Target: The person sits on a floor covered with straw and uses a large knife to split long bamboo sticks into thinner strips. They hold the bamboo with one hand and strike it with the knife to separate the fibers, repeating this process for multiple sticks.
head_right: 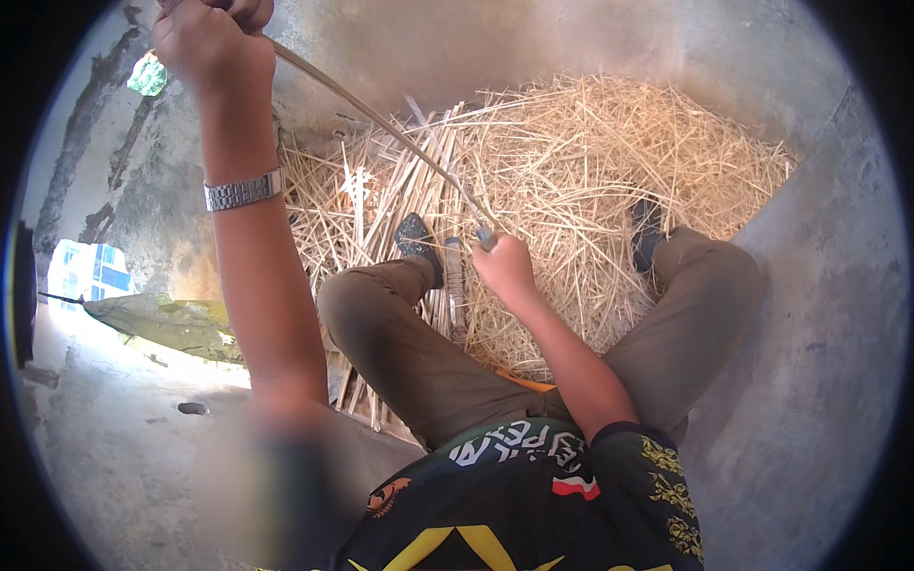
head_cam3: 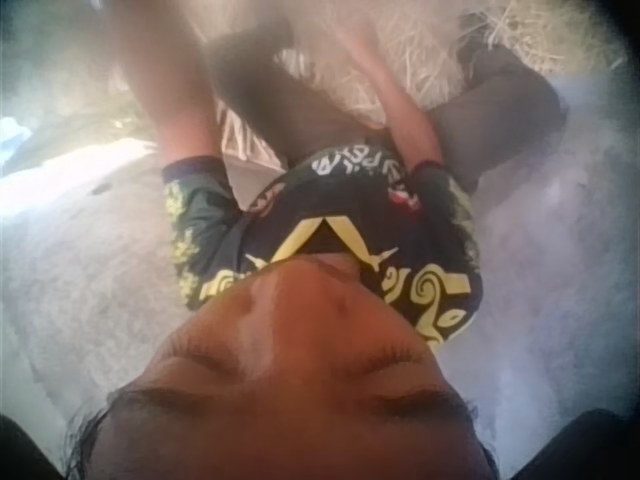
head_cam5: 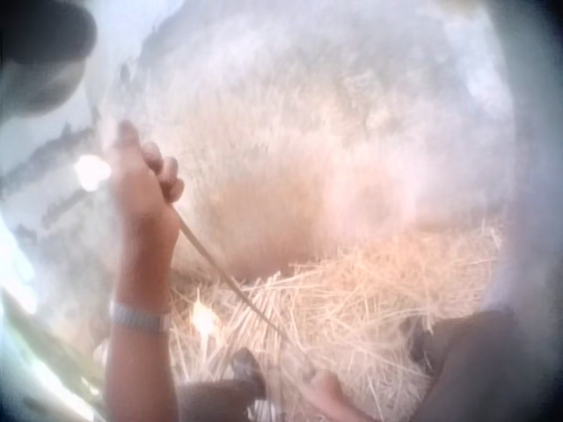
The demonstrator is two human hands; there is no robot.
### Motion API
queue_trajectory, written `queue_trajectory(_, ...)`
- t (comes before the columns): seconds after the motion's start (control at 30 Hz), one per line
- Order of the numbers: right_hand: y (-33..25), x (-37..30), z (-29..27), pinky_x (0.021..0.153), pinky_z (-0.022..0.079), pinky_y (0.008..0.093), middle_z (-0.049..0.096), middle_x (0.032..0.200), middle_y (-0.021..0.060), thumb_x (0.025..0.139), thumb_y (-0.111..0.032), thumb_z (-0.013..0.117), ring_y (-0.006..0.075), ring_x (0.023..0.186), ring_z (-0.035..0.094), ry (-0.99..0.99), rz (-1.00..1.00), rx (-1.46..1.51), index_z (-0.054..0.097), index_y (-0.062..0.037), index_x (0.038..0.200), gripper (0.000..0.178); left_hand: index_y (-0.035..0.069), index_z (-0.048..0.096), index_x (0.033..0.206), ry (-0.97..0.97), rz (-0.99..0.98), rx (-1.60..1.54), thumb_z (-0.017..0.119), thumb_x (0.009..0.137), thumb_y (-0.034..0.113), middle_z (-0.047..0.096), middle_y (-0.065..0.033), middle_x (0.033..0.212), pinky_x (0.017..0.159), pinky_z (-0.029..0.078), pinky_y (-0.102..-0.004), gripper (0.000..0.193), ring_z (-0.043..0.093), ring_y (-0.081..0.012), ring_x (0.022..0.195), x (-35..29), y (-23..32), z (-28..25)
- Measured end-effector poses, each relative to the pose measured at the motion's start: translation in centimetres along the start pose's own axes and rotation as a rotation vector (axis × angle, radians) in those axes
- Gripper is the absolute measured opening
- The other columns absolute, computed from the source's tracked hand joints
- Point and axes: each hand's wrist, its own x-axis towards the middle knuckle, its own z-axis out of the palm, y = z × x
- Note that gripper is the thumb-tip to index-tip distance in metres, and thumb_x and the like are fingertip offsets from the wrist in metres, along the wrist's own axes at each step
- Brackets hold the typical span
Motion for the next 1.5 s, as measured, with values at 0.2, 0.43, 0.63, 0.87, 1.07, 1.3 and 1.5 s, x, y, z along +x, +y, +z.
queue_trajectory(0.2, 5.1, 1.3, 0.4, 0.059, 0.051, 0.0374, 0.07, 0.079, 0.0107, 0.092, -0.023, 0.066, 0.024, 0.06, 0.063, 0.06, 0.051, -0.061, 0.069, 0.0031, 0.093, 0.026, 0.018, 0.04, 0.093, -0.033, -0.063, -0.092, 0.053, 0.107, 0.038, 0.036, 0.0061, 0.061, 0.038, 0.021, -0.0242, 0.027, 0.03, -0.0072, 0.044, -1.0, -1.7, 1.5)
queue_trajectory(0.43, 15.2, 1.2, 0.8, 0.055, 0.048, 0.034, 0.07, 0.085, 0.0106, 0.097, -0.024, 0.061, 0.0164, 0.065, 0.062, 0.045, 0.544, -0.258, 0.072, -0.0012, 0.097, 0.025, 0.017, 0.04, 0.095, -0.017, 0.05, -0.017, 0.053, 0.107, 0.039, 0.036, 0.0057, 0.064, 0.038, 0.021, -0.0242, 0.029, 0.032, -0.0071, 0.044, -1.8, -2.2, 2.9)
queue_trajectory(0.63, 5.8, 1.3, 0.3, 0.051, 0.042, 0.0318, 0.058, 0.067, 0.0049, 0.093, -0.013, 0.06, 0.0141, 0.054, 0.052, 0.033, 0.249, 0.07, 0.062, -0.0045, 0.082, 0.014, 0.007, 0.036, 0.088, -0.116, 0.057, 0.161, 0.04, 0.111, 0.029, 0.039, -0.0035, 0.066, 0.045, 0.026, -0.032, 0.032, 0.034, -0.0148, 0.049, 1.1, -3.2, -0.8)
queue_trajectory(0.87, 7.5, 0.5, 1.5, 0.051, 0.047, 0.0352, 0.06, 0.068, 0.0069, 0.09, -0.013, 0.062, 0.0182, 0.054, 0.058, 0.0, 0.224, 0.052, 0.06, -0.0021, 0.081, 0.014, 0.006, 0.037, 0.103, -0.142, -0.017, 0.149, 0.043, 0.11, 0.026, 0.037, -0.0039, 0.07, 0.05, 0.028, -0.0334, 0.022, 0.034, -0.0163, 0.056, 2.1, -3.0, -1.0)
queue_trajectory(1.07, 17.9, 2.7, 4.1, 0.04, 0.046, 0.0366, 0.061, 0.063, 0.0086, 0.087, -0.019, 0.067, 0.0195, 0.044, 0.057, 0.17, 0.565, 0.014, 0.061, 0.0016, 0.081, 0.022, 0.007, 0.039, 0.1, -0.152, 0.063, 0.218, 0.04, 0.11, 0.032, 0.037, -0.0033, 0.072, 0.052, 0.026, -0.0334, 0.027, 0.031, -0.0153, 0.057, 0.5, -2.6, 0.9)
queue_trajectory(1.3, 1.1, 3.7, -1.3, 0.038, 0.04, 0.0278, 0.055, 0.058, -0.0007, 0.089, -0.023, 0.078, 0.0083, 0.042, 0.049, 0.111, 0.034, 0.539, 0.065, -0.0013, 0.092, 0.025, 0.005, 0.054, 0.108, -0.22, -0.062, -0.199, 0.056, 0.105, 0.045, 0.031, 0.0066, 0.063, 0.043, 0.022, -0.0252, 0.04, 0.03, -0.0066, 0.048, -1.5, -0.9, 0.8)
queue_trajectory(1.5, -16.4, -0.4, -6.8, 0.041, 0.033, 0.0226, 0.051, 0.058, -0.0057, 0.092, -0.028, 0.079, 0.0025, 0.044, 0.039, -0.077, -0.426, 0.704, 0.063, 0.0025, 0.126, 0.048, 0.007, 0.046, 0.094, -0.531, -0.242, -0.371, 0.031, 0.107, 0.044, 0.041, -0.0047, 0.074, 0.06, 0.03, -0.0338, 0.042, 0.036, -0.0167, 0.064, -1.2, -1.0, -0.2)
